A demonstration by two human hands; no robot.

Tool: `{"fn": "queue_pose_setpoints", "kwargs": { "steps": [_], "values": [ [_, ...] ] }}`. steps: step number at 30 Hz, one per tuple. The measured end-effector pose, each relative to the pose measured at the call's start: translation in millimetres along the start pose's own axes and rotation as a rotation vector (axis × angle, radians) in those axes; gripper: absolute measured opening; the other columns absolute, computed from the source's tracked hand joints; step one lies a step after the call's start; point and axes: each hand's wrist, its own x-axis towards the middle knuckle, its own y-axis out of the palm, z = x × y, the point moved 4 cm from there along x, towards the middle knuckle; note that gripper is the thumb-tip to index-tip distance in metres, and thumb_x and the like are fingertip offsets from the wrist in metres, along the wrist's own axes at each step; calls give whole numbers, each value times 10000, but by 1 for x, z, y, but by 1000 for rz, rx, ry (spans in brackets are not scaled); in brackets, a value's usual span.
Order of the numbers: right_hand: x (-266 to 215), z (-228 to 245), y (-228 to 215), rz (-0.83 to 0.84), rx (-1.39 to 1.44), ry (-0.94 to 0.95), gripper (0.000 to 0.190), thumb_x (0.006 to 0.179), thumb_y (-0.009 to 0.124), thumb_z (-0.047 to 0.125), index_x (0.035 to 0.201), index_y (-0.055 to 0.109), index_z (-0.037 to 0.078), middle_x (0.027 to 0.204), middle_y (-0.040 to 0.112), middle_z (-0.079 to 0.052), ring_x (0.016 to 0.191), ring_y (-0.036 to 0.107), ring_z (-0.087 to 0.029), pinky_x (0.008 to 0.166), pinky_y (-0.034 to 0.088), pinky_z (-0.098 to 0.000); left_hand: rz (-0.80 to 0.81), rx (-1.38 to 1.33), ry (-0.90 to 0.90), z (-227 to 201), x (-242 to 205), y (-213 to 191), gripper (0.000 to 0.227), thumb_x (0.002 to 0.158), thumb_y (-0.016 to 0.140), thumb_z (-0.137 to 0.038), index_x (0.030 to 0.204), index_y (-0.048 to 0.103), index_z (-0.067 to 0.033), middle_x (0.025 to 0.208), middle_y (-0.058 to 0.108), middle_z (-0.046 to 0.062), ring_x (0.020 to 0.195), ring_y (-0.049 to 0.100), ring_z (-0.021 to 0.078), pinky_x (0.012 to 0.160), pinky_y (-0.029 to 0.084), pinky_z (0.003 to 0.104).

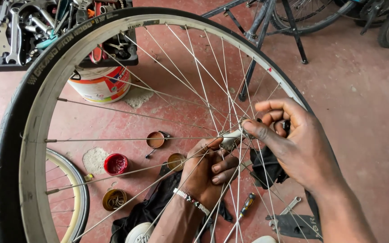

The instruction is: The person works on a bicycle wheel hub, using a wrench to tighten components and a cloth to wipe grease. They manipulate the hub and spokes, occasionally spinning the wheel to check alignment.

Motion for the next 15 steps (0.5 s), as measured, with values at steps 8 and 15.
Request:
{"fn": "queue_pose_setpoints", "kwargs": {
  "steps": [8, 15],
  "values": [
    [-4, 2, 8, -96, -127, -171, 274, 808, 726, 215, 647, 590, 40, 502, 451, -4, 452, 331, -82, 410, 246, -231, -40, -24, -8, 0, 2, -7, 94, 833, 543, -115, 796, 483, -52, 685, 465, 8, 420, 323, 32, 300, 175, 153],
    [-2, 1, 4, 61, 27, 23, 293, 734, 718, 89, 1027, 721, 79, 721, 579, -11, 591, 376, -82, 509, 300, -216, -28, -24, -23, 0, 2, -7, 117, 844, 541, -137, 895, 539, -31, 894, 559, 90, 427, 307, 28, 305, 164, 150]
  ]
}}
